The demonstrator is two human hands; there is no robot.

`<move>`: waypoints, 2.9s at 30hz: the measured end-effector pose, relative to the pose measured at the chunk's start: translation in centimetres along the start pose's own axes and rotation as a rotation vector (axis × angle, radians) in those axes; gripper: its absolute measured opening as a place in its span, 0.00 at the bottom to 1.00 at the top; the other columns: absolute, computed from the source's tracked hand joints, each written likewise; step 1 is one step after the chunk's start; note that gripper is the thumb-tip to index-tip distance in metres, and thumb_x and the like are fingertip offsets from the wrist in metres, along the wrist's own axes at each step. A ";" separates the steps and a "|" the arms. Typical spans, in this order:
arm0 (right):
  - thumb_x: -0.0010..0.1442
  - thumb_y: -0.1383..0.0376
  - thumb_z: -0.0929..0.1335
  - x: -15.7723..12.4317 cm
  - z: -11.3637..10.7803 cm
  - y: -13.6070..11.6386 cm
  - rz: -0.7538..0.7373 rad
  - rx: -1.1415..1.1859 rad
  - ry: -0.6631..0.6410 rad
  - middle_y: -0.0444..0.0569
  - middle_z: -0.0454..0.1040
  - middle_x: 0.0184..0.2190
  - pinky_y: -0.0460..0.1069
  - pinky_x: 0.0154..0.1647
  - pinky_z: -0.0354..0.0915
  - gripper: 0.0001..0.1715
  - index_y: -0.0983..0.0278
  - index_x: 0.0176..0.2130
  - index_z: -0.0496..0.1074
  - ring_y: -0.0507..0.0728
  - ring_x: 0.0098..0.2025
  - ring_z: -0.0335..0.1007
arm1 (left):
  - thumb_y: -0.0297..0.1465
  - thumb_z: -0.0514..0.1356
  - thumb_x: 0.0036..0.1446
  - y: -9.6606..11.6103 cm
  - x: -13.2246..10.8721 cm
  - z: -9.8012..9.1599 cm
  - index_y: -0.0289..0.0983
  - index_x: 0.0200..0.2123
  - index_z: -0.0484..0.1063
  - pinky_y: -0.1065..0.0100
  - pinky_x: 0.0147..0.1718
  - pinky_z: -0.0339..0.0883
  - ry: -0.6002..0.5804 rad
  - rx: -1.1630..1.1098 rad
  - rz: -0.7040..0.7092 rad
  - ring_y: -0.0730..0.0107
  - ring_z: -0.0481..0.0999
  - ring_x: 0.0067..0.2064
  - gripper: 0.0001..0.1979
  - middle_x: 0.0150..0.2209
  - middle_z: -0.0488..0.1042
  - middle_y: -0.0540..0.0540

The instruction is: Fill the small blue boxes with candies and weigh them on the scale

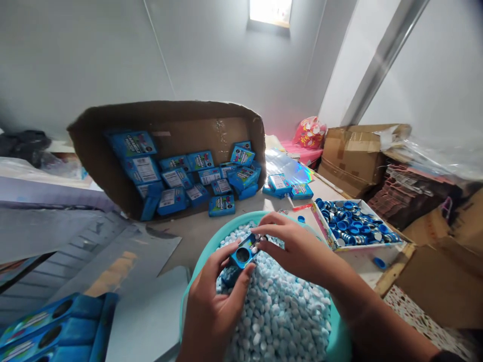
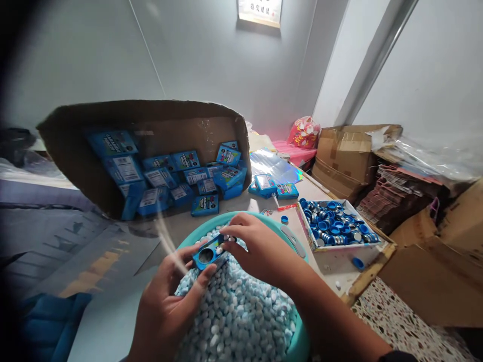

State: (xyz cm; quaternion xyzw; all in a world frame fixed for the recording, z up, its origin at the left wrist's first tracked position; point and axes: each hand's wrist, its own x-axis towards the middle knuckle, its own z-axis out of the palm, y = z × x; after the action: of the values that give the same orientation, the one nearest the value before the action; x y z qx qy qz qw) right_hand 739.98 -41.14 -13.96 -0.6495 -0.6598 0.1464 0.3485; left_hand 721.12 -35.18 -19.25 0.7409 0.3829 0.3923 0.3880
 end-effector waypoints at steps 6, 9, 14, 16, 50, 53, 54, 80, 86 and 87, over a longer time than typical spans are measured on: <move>0.65 0.72 0.64 0.3 0.6 -1.4 -0.012 -0.068 0.024 0.50 0.75 0.36 0.51 0.40 0.66 0.14 0.63 0.32 0.77 0.55 0.38 0.70 | 0.40 0.65 0.57 -0.3 0.3 -0.1 0.45 0.52 0.74 0.55 0.51 0.75 -0.056 0.033 0.029 0.57 0.79 0.51 0.20 0.51 0.78 0.45; 0.64 0.72 0.65 0.7 1.0 -2.1 -0.051 0.046 0.022 0.49 0.76 0.36 0.51 0.40 0.67 0.14 0.63 0.31 0.77 0.54 0.38 0.71 | 0.41 0.64 0.59 -0.4 0.4 0.0 0.45 0.55 0.72 0.54 0.56 0.72 -0.083 0.023 0.035 0.57 0.78 0.53 0.21 0.54 0.77 0.44; 0.62 0.70 0.69 0.9 2.5 -2.0 -0.090 0.291 0.064 0.46 0.79 0.33 0.49 0.38 0.69 0.08 0.61 0.34 0.79 0.53 0.36 0.74 | 0.41 0.59 0.63 0.0 0.7 -0.3 0.45 0.54 0.72 0.57 0.55 0.72 -0.147 -0.003 0.089 0.57 0.77 0.54 0.18 0.55 0.76 0.44; 0.60 0.70 0.71 0.9 3.2 -1.8 -0.063 0.322 0.139 0.46 0.81 0.33 0.49 0.38 0.70 0.06 0.61 0.34 0.79 0.53 0.35 0.76 | 0.39 0.59 0.63 0.0 0.8 -0.3 0.45 0.54 0.72 0.59 0.54 0.72 -0.148 0.012 0.117 0.58 0.77 0.54 0.17 0.55 0.76 0.44; 0.66 0.64 0.65 0.9 2.9 2.5 -0.032 0.209 0.052 0.51 0.75 0.43 0.54 0.47 0.68 0.08 0.61 0.39 0.74 0.57 0.44 0.72 | 0.50 0.55 0.64 -7.5 13.6 -14.0 0.30 0.43 0.76 0.60 0.50 0.73 -0.528 0.752 -0.263 0.63 0.80 0.46 0.26 0.46 0.78 0.43; 0.65 0.66 0.64 1.0 3.3 3.1 0.024 0.170 -0.005 0.51 0.74 0.42 0.54 0.47 0.67 0.08 0.62 0.39 0.74 0.57 0.43 0.71 | 0.43 0.59 0.64 -10.6 17.7 -11.1 0.32 0.46 0.74 0.55 0.48 0.74 -0.586 0.937 -0.261 0.62 0.78 0.46 0.18 0.46 0.78 0.43; 0.64 0.67 0.64 1.0 3.4 3.1 0.041 0.154 -0.019 0.51 0.74 0.42 0.53 0.46 0.67 0.08 0.62 0.39 0.74 0.57 0.43 0.71 | 0.41 0.60 0.64 -11.5 18.6 -10.5 0.33 0.46 0.74 0.55 0.48 0.74 -0.603 1.005 -0.259 0.63 0.78 0.46 0.17 0.45 0.77 0.43; 0.62 0.61 0.65 1.2 3.8 2.2 0.306 -0.058 -0.087 0.48 0.76 0.38 0.51 0.35 0.52 0.11 0.62 0.37 0.76 0.57 0.38 0.70 | 0.38 0.54 0.68 -19.2 18.0 -7.5 0.33 0.47 0.73 0.57 0.46 0.72 -0.303 1.219 -0.232 0.64 0.78 0.44 0.15 0.42 0.78 0.43; 0.62 0.60 0.67 1.2 4.0 2.5 0.328 -0.068 -0.080 0.49 0.77 0.39 0.51 0.35 0.52 0.11 0.62 0.39 0.77 0.57 0.38 0.71 | 0.38 0.54 0.67 -20.5 17.4 -7.9 0.35 0.45 0.75 0.59 0.42 0.71 -0.178 1.089 -0.242 0.65 0.78 0.40 0.15 0.40 0.79 0.44; 0.62 0.60 0.67 1.2 4.1 2.5 0.337 -0.076 -0.072 0.49 0.77 0.39 0.51 0.35 0.52 0.11 0.62 0.39 0.77 0.57 0.38 0.71 | 0.38 0.54 0.67 -20.8 17.3 -8.0 0.35 0.44 0.76 0.61 0.40 0.70 -0.153 1.063 -0.237 0.65 0.78 0.38 0.15 0.39 0.79 0.44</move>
State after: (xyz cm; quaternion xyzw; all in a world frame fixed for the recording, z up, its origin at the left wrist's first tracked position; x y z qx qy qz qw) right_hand 739.34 -38.68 -18.20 -0.7578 -0.5587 0.2009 0.2706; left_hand 715.57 -9.46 -29.41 0.8132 0.5797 0.0437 0.0285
